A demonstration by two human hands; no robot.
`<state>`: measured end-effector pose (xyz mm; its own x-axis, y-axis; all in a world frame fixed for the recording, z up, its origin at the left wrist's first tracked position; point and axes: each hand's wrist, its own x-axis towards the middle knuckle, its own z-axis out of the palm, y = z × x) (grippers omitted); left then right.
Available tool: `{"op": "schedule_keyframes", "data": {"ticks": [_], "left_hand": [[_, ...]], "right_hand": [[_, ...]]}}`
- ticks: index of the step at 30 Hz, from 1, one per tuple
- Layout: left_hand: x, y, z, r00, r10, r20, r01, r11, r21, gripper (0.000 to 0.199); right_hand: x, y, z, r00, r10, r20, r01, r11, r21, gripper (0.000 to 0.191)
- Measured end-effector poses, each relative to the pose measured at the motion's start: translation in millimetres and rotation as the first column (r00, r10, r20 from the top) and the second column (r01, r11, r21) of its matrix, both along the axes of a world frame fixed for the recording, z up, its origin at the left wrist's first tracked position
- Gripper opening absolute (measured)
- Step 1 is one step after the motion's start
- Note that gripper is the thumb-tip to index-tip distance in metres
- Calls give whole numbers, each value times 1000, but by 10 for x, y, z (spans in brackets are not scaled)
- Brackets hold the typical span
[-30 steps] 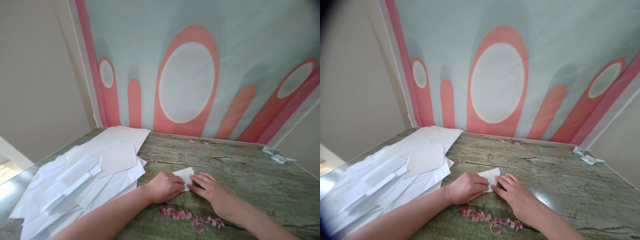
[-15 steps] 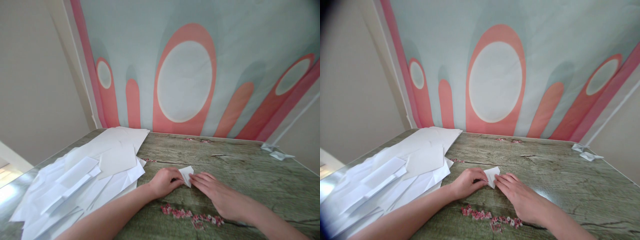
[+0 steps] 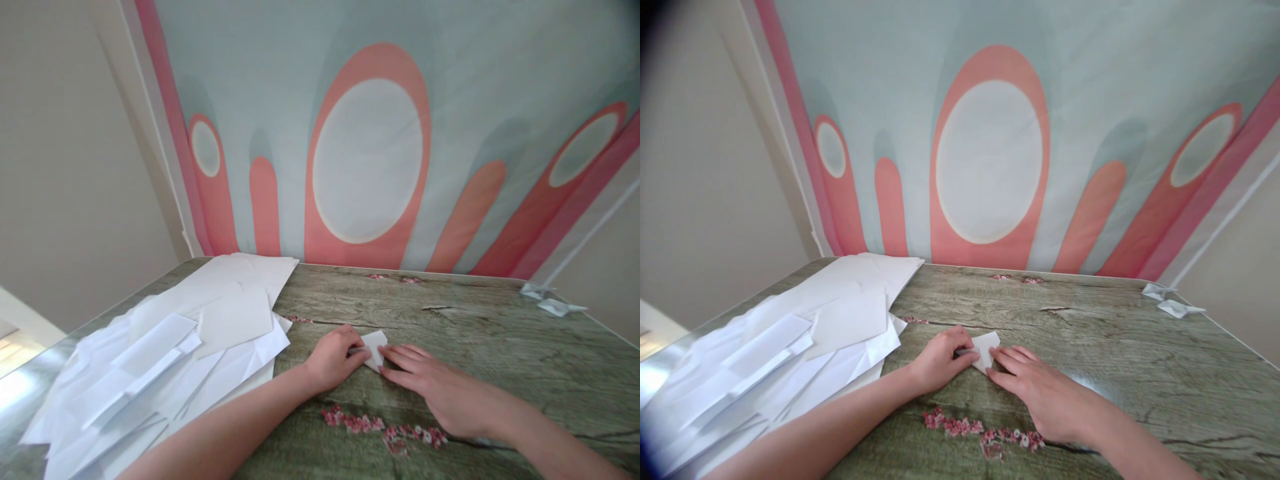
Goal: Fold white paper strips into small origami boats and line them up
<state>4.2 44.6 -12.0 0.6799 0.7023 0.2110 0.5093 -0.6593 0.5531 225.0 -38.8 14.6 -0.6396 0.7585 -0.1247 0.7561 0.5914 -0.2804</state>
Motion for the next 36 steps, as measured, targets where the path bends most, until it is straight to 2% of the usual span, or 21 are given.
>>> {"op": "schedule_keyframes", "data": {"ticks": [6, 12, 19, 25, 29, 32, 36], "left_hand": [[23, -10, -34, 1000, 19, 5, -19, 1000, 17, 13], [25, -14, -31, 1000, 21, 0, -21, 1000, 23, 11], [32, -48, -49, 998, 60, -12, -60, 997, 47, 10], [25, -95, -12, 999, 32, 13, -33, 996, 85, 23], [5, -168, 82, 994, -25, -104, 45, 980, 193, 27], [-29, -268, 137, 967, -46, -249, 124, 942, 311, 37], [-96, -389, 123, 926, -82, -369, 222, 908, 356, 45]], "right_hand": [[44, -2, -27, 1000, -11, -13, 12, 999, 34, 88], [46, 12, -13, 1000, 15, 0, -15, 1000, 0, 96], [17, 18, -54, 1000, 4, 18, -4, 1000, 15, 97], [-4, 5, -54, 999, -7, 37, 6, 1000, 16, 97], [-22, -4, -23, 1000, -11, 29, 10, 1000, 21, 95], [-37, -3, -5, 1000, -6, 23, 6, 1000, 10, 94], [-48, -8, 5, 1000, -18, 21, 18, 1000, -6, 93]]}}
